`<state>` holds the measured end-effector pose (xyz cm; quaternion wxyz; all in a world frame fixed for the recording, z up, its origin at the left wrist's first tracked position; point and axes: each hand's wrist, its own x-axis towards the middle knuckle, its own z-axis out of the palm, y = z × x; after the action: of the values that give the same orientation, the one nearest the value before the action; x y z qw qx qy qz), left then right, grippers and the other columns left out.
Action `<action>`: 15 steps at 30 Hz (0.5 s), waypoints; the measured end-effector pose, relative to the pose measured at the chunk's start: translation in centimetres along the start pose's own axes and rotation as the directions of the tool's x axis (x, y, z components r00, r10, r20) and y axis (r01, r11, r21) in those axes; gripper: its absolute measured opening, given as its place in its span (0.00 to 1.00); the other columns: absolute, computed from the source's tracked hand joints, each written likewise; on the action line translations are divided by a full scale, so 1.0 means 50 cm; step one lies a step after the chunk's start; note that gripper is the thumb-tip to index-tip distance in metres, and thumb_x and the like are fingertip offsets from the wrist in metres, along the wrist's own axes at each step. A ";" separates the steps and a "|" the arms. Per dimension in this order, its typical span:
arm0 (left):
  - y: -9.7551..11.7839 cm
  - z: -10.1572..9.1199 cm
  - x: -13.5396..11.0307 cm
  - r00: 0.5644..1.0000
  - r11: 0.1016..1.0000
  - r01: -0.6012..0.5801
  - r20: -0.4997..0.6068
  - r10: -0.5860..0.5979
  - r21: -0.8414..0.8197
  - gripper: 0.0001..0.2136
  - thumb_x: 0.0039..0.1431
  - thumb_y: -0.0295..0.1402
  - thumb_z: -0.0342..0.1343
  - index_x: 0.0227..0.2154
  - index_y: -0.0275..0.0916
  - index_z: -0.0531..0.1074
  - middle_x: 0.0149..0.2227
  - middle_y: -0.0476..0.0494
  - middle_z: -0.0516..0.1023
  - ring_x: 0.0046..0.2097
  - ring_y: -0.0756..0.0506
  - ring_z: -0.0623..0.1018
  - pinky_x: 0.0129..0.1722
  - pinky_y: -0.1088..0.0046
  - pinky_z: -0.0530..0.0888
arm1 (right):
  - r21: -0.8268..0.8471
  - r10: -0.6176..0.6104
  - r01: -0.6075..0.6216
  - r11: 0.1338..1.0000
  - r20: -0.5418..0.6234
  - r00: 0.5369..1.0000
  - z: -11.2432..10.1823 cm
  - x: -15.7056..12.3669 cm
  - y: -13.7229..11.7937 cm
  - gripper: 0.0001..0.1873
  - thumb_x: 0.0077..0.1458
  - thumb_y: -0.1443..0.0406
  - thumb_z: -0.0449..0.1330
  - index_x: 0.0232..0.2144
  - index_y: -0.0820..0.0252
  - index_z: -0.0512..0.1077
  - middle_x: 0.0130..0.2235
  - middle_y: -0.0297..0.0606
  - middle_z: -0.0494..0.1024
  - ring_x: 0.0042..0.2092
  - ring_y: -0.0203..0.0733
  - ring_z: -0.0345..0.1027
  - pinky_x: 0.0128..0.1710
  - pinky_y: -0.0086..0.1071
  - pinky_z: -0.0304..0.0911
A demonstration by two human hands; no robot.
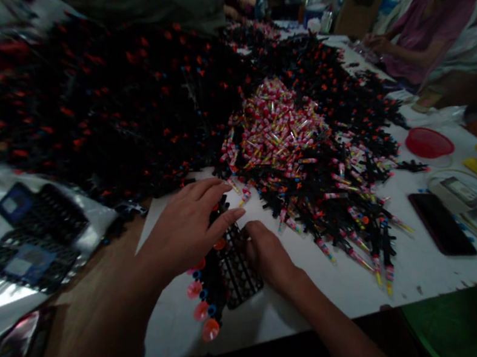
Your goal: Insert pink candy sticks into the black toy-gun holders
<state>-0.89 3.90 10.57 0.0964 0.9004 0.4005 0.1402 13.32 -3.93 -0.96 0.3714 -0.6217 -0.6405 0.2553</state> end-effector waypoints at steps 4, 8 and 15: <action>0.000 -0.002 -0.004 0.998 0.998 0.008 -0.063 -0.004 0.059 0.25 0.60 0.52 0.43 0.53 0.43 0.66 0.61 0.40 0.63 0.61 0.33 0.60 0.58 0.49 0.56 | -0.507 0.020 -0.260 0.822 -0.430 0.903 -0.164 -0.001 0.079 0.12 0.55 0.68 0.50 0.42 0.62 0.69 0.45 0.48 0.67 0.48 0.49 0.61 0.46 0.40 0.60; 0.018 -0.008 -0.012 0.980 0.995 0.036 -0.200 -0.018 0.089 0.26 0.60 0.53 0.43 0.57 0.46 0.63 0.65 0.42 0.57 0.66 0.31 0.49 0.60 0.41 0.43 | -0.740 0.054 -0.345 0.578 -0.387 0.921 -0.256 -0.006 0.132 0.09 0.53 0.69 0.53 0.35 0.65 0.72 0.41 0.50 0.68 0.47 0.52 0.61 0.46 0.43 0.58; 0.033 0.007 -0.008 0.998 0.989 -0.012 -0.062 0.021 0.145 0.27 0.64 0.48 0.37 0.55 0.36 0.66 0.62 0.35 0.61 0.65 0.37 0.56 0.63 0.51 0.49 | -0.044 0.333 -0.347 0.937 -0.190 0.924 -0.134 -0.001 0.077 0.16 0.51 0.55 0.58 0.36 0.60 0.66 0.29 0.35 0.71 0.26 0.39 0.66 0.26 0.31 0.62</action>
<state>0.12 2.49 10.63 0.0170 0.9034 0.4049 0.1401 20.98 -4.53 -0.05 0.3537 -0.7576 -0.4963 0.2338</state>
